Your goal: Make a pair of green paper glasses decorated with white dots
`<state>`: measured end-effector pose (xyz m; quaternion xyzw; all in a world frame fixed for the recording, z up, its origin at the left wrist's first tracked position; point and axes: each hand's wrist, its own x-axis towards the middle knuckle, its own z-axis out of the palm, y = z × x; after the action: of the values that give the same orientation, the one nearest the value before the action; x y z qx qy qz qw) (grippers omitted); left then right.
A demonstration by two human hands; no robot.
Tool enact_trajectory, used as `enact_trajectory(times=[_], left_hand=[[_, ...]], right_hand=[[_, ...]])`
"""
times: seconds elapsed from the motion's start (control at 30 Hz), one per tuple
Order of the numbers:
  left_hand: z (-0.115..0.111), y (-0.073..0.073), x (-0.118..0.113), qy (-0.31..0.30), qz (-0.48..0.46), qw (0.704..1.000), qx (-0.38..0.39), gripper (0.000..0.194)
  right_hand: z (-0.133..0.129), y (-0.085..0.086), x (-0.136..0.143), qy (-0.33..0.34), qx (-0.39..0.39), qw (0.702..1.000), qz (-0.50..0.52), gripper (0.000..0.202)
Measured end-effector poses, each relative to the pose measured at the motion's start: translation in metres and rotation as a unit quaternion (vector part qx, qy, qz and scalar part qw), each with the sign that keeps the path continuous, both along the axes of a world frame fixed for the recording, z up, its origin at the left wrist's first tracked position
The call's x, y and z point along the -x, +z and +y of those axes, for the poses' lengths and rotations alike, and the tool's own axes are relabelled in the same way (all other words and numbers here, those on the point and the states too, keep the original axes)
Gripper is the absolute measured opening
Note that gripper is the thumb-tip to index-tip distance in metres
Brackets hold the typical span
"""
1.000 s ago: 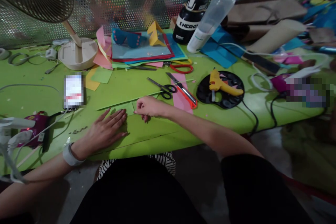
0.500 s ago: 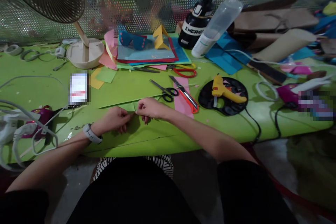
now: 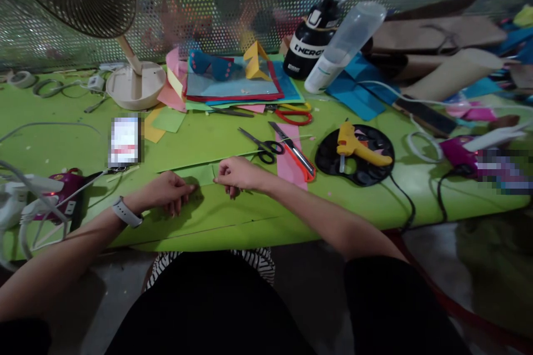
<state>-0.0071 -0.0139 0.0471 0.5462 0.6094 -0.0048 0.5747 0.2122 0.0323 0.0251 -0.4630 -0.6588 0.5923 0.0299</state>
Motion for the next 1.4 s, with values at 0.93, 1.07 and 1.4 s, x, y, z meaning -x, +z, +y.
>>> enact_trajectory(times=[0.93, 1.07, 1.4], left_hand=[[-0.053, -0.036, -0.038, -0.261, 0.248, 0.767, -0.531, 0.082], [-0.052, -0.036, -0.037, -0.263, 0.249, 0.765, -0.533, 0.081], [-0.052, -0.034, -0.037, -0.267, 0.246, 0.76, -0.539, 0.077]], right_hand=[[0.011, 0.009, 0.014, 0.042, -0.345, 0.913, -0.214, 0.028], [0.014, 0.01, 0.017, 0.048, -0.356, 0.906, -0.224, 0.029], [0.013, 0.0, 0.008, 0.028, -0.467, 0.856, -0.222, 0.024]])
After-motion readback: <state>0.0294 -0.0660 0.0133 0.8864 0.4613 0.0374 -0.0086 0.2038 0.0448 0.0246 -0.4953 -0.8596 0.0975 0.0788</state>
